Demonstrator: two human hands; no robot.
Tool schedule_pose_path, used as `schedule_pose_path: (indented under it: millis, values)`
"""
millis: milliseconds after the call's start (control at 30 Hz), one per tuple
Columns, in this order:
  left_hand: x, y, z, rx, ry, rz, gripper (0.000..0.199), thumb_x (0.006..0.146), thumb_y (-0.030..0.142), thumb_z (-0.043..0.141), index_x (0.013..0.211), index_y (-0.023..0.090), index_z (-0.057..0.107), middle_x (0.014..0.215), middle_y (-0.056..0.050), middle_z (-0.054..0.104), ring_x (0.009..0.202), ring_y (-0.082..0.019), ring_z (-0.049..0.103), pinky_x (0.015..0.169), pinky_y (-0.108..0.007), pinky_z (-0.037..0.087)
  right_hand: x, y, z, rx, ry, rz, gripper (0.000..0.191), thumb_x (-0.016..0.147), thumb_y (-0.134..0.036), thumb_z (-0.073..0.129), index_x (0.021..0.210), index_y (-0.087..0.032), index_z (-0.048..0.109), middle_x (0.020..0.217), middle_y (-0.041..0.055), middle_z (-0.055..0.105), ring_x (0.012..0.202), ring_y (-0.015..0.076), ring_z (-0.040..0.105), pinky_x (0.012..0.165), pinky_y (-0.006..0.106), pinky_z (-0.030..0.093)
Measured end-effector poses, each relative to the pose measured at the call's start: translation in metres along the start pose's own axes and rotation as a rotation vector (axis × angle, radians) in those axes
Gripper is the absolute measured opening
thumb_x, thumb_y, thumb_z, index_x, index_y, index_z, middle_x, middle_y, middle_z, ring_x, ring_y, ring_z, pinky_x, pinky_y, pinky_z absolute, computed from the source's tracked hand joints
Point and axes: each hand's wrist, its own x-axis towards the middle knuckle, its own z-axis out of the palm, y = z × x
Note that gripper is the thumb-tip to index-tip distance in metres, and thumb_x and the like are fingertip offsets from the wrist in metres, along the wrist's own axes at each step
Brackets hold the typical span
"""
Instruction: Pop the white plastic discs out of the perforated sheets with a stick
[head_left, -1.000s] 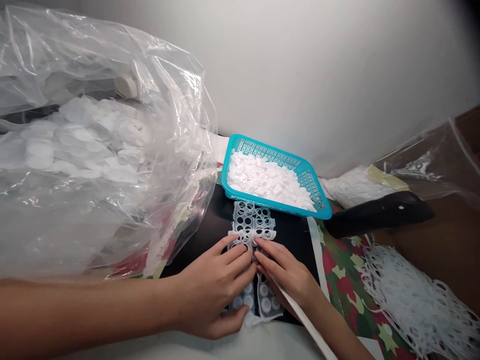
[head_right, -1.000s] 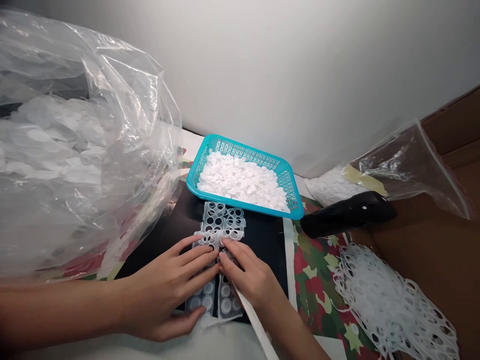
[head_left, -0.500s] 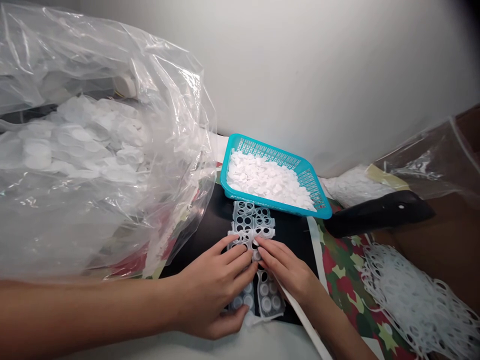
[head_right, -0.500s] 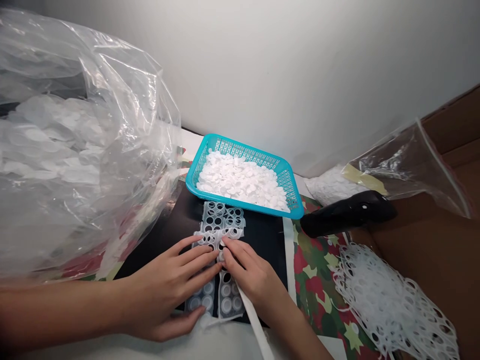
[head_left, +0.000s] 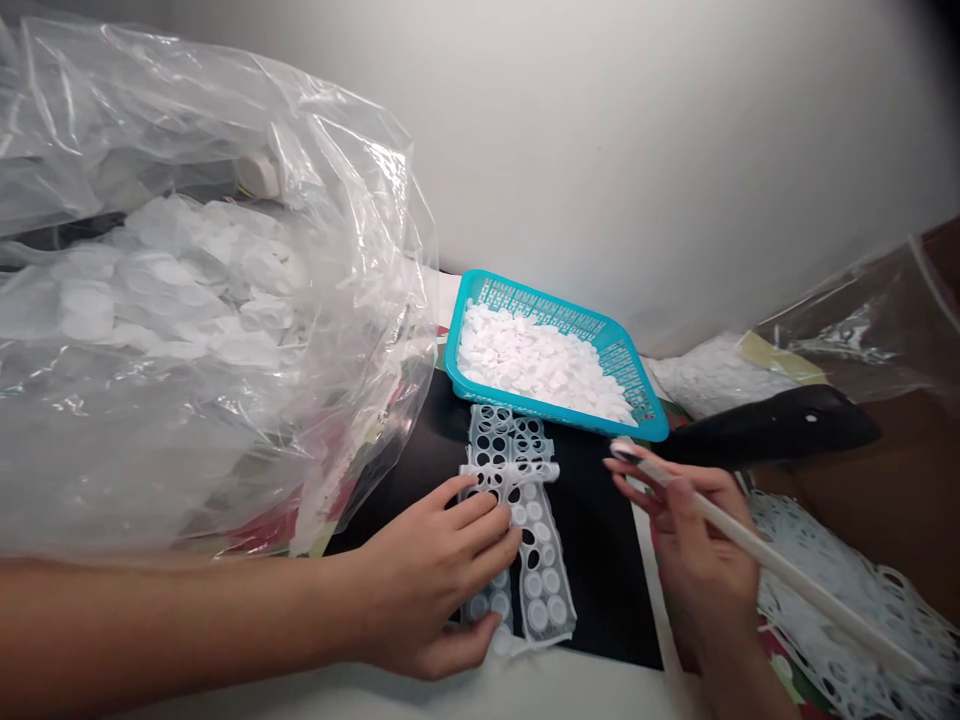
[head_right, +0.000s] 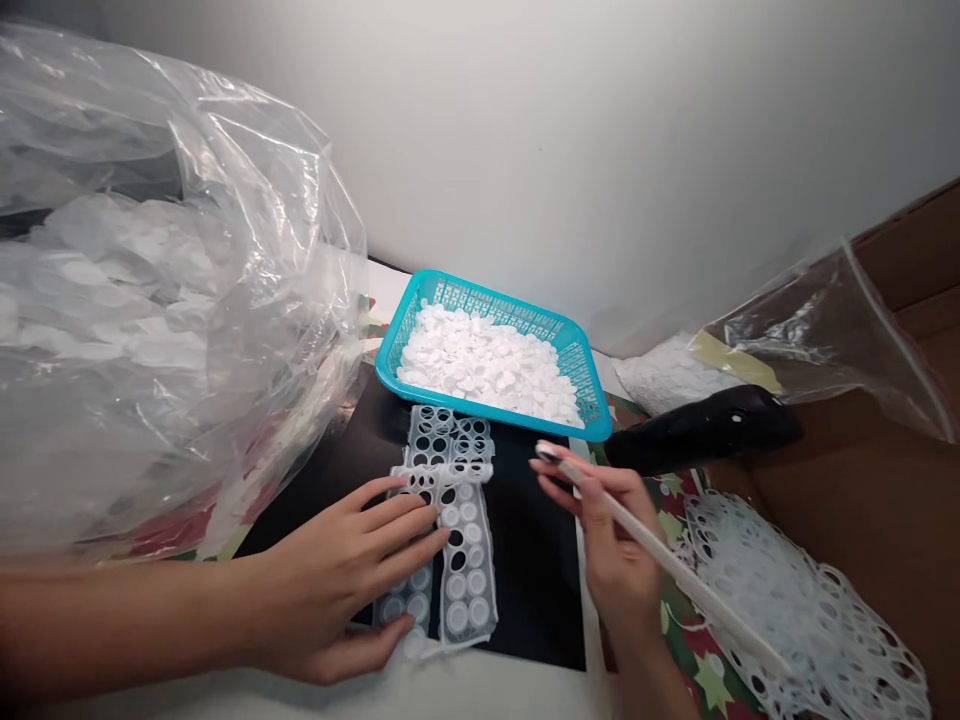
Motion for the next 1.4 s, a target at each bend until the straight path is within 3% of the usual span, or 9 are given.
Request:
schedule_pose_path:
  millis: [67,100,233,300,533,800,967,1167,1400]
  values:
    - [-0.001,0.0,0.001,-0.005,-0.004,-0.017,0.058,0.089,0.039,0.046,0.139,0.008,0.042,0.123,-0.014,0.058,0.114,-0.027,0.052,0.11,-0.044,0.027,0.003,-0.003,-0.007,-0.003,0.027,-0.039,0.015,0.098,-0.02,0.049,0.104,-0.018,0.063,0.115,0.0103,0.069,0.099,0.0243,0.071,0.079,0.037,0.064]
    - [-0.001,0.0,0.002,-0.003,-0.005,-0.029,0.062,0.089,0.039,0.045,0.142,0.007,0.038,0.124,-0.015,0.057,0.116,-0.028,0.05,0.111,-0.044,0.025,0.003,-0.004,-0.01,-0.022,-0.046,-0.065,0.017,0.098,-0.018,0.048,0.106,-0.018,0.063,0.116,0.0107,0.069,0.101,0.0248,0.071,0.08,0.037,0.064]
    - [-0.002,-0.002,0.004,0.004,-0.004,-0.049,0.062,0.09,0.043,0.044,0.142,0.009,0.039,0.132,-0.017,0.051,0.126,-0.031,0.043,0.113,-0.046,0.02,-0.002,-0.006,-0.011,-0.23,-0.559,-0.219,0.026,0.094,-0.012,0.05,0.117,-0.021,0.06,0.119,0.0097,0.069,0.107,0.0231,0.068,0.088,0.033,0.061]
    - [-0.002,-0.003,0.003,-0.009,-0.018,-0.048,0.061,0.09,0.043,0.044,0.141,0.011,0.04,0.14,-0.018,0.045,0.133,-0.032,0.036,0.113,-0.048,0.019,-0.004,-0.003,-0.006,-0.367,-0.633,-0.303,0.031,0.093,-0.01,0.051,0.121,-0.021,0.058,0.122,0.0089,0.068,0.111,0.0204,0.066,0.092,0.029,0.058]
    - [-0.001,-0.004,-0.002,-0.06,-0.065,-0.083,0.062,0.089,0.045,0.048,0.141,0.012,0.041,0.153,-0.019,0.028,0.142,-0.035,0.022,0.113,-0.054,0.016,0.001,0.014,0.009,-0.496,-0.66,-0.53,0.033,0.093,-0.008,0.051,0.124,-0.018,0.057,0.123,0.0124,0.067,0.115,0.0179,0.063,0.097,0.027,0.054]
    - [-0.001,-0.003,-0.002,-0.004,-0.064,-0.071,0.061,0.092,0.047,0.043,0.142,0.011,0.041,0.153,-0.018,0.028,0.143,-0.034,0.023,0.114,-0.051,0.012,0.003,0.004,0.004,-0.459,-0.761,-0.437,0.033,0.095,-0.011,0.048,0.127,-0.019,0.053,0.129,0.012,0.063,0.122,0.0182,0.059,0.1,0.027,0.051]
    - [-0.002,-0.003,0.001,0.036,-0.007,0.016,0.056,0.097,0.04,0.039,0.142,0.008,0.04,0.149,-0.013,0.04,0.136,-0.028,0.037,0.115,-0.042,0.012,0.004,0.008,0.002,-0.468,-0.789,-0.444,0.036,0.096,-0.011,0.046,0.13,-0.021,0.051,0.132,0.0114,0.061,0.125,0.0182,0.056,0.101,0.029,0.051]
    - [0.0,-0.005,0.002,-0.025,-0.13,0.074,0.057,0.096,0.036,0.036,0.144,0.004,0.036,0.151,-0.014,0.035,0.14,-0.025,0.033,0.117,-0.038,0.009,-0.007,0.023,0.003,-0.562,-0.761,-0.493,0.045,0.095,-0.008,0.049,0.138,-0.021,0.047,0.138,0.0126,0.055,0.129,0.02,0.052,0.103,0.033,0.051]
    - [0.0,-0.003,0.006,-0.065,-0.061,0.06,0.056,0.093,0.034,0.041,0.14,0.005,0.043,0.148,-0.014,0.041,0.138,-0.023,0.036,0.118,-0.035,0.006,-0.013,0.02,0.012,-0.604,-0.655,-0.505,0.053,0.093,-0.004,0.049,0.143,-0.019,0.041,0.136,0.0158,0.055,0.128,0.0255,0.052,0.1,0.041,0.053]
